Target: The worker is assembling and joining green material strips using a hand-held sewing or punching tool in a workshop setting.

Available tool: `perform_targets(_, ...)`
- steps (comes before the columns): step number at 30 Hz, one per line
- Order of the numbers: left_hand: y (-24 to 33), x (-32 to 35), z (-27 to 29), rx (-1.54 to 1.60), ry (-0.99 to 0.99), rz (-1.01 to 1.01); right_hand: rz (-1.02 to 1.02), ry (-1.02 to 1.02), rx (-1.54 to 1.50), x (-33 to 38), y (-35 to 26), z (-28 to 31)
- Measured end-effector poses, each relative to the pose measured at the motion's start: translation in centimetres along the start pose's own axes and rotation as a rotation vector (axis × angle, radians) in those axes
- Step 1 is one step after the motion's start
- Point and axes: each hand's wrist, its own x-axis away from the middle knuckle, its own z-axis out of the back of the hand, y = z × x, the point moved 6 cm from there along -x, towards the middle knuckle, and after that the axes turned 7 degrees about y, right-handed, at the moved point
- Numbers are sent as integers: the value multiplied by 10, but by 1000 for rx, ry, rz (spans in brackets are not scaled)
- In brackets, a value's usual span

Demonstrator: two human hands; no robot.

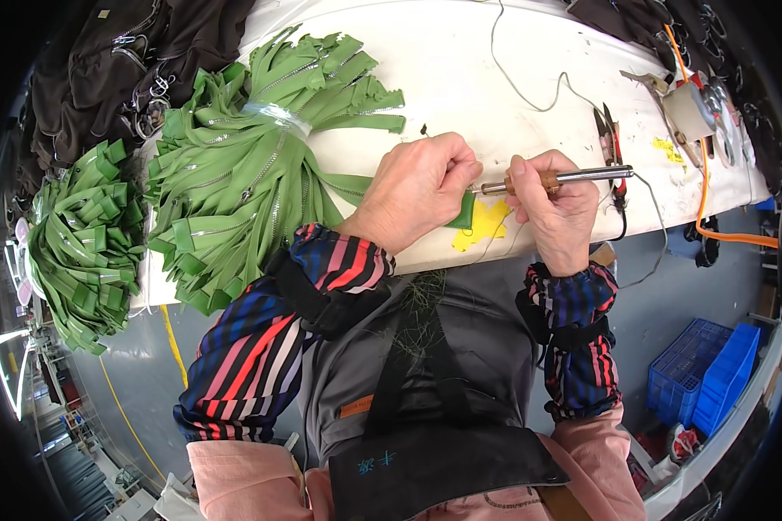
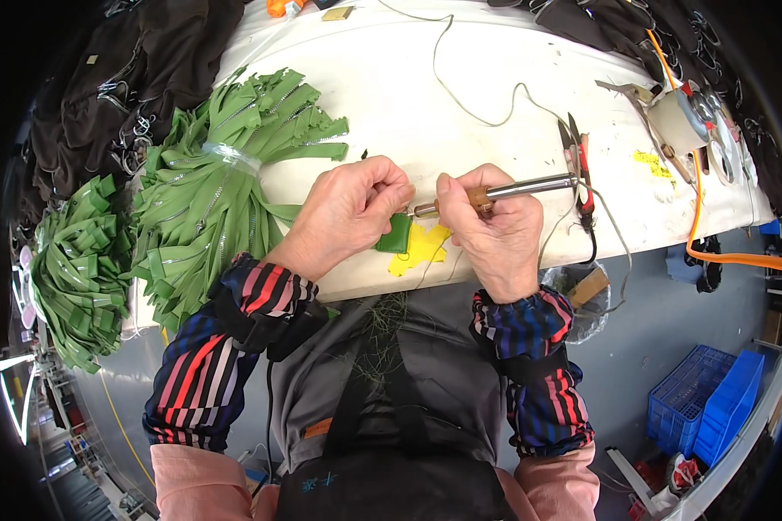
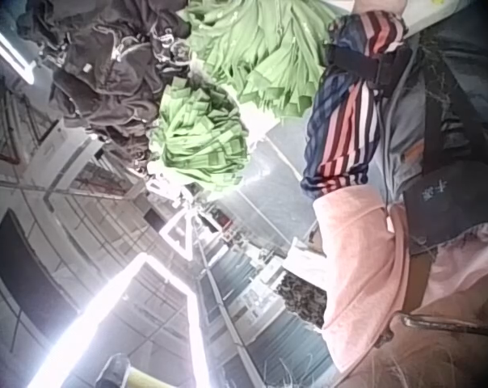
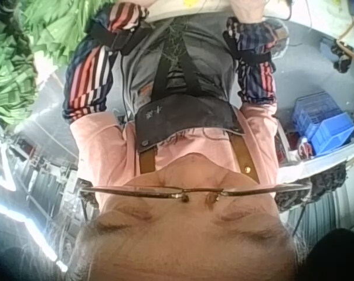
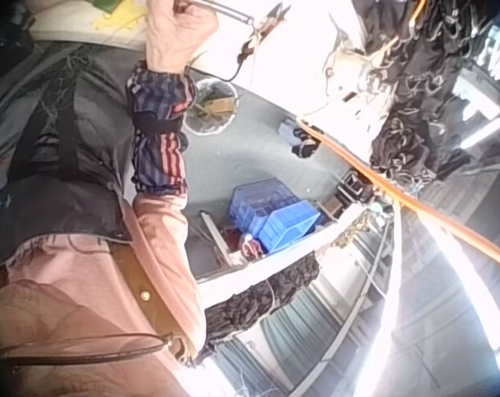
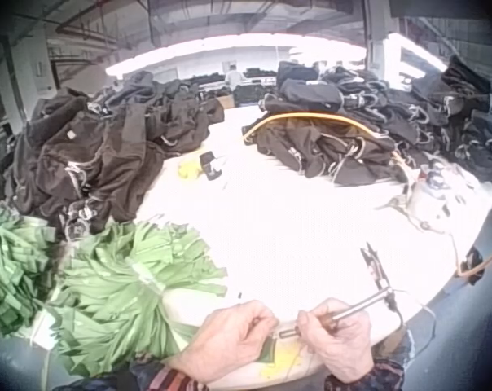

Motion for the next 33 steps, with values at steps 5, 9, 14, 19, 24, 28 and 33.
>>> perform_targets(5, -1, -1, 1, 37, 41, 8, -1, 31, -14, 1, -2, 1)
perform_targets(9, -2, 3, 7, 248, 65, 204, -18, 118, -178, -2, 0, 14)
perform_targets(14, 41, 31, 35, -554, 117, -472, 25, 190, -285, -3, -2, 23)
perform_targets(19, 19, 38, 40, -551, -111, -270, 29, 228, -326, -4, 2, 27)
perform_targets(24, 35, 30, 54, -620, 167, -432, 28, 259, -442, -6, 1, 28)
perform_targets(28, 35, 39, 27, -1142, 113, -627, 21, 319, -506, -6, 2, 32)
perform_targets(33, 36, 59, 19, -697, -86, -440, 7, 272, -518, -7, 3, 31)
